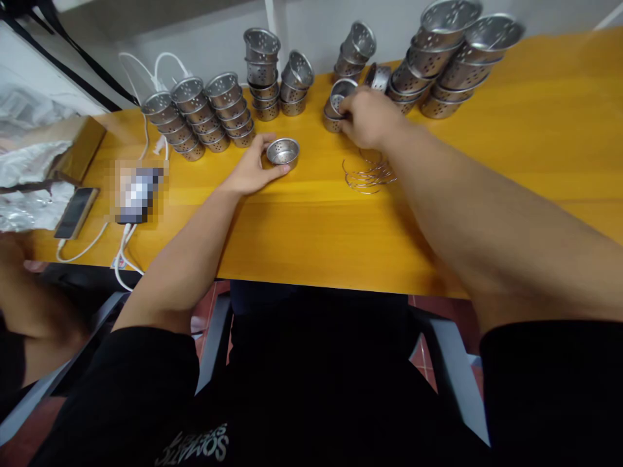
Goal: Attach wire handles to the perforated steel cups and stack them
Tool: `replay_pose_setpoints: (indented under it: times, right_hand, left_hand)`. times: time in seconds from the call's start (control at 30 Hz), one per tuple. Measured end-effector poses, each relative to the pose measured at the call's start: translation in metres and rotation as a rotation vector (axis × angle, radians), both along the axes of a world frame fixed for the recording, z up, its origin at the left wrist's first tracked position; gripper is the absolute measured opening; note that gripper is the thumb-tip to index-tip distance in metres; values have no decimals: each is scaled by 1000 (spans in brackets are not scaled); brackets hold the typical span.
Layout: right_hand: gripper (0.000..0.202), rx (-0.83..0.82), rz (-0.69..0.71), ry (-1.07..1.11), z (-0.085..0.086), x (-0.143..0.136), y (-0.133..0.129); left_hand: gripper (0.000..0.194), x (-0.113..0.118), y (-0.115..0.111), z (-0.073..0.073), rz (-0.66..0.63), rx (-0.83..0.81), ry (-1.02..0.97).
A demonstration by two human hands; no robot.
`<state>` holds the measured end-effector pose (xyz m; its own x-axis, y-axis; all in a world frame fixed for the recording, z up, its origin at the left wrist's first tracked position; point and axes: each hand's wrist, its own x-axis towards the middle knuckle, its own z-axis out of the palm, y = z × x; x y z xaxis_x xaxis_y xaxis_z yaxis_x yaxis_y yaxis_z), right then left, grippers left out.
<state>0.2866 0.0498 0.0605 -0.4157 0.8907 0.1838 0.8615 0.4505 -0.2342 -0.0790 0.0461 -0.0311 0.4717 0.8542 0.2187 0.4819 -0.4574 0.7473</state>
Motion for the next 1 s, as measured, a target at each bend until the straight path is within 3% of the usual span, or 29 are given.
replay_pose_setpoints:
  times: [0.33,0.4,0.57,0.77,1.0]
  right_hand:
    - [18,-18,87,-53,1,-18,-69]
    - [23,-40,61,2,-4,-13,-71]
    - [58,-42,52,278,-20,-5,-69]
    - [57,4,12,340,-26,-10,-74]
    - [54,97,35,386,-13,-11,-82]
  left_hand:
    - [142,7,-6,1,-89,14,-10]
    - [142,10,-13,4,-106,6,-5]
    - [132,17,-29,18,-125,-21,-31]
    - [110,22,-30,23,-94,-39,-75]
    - [123,24,-32,33,-11,57,-59]
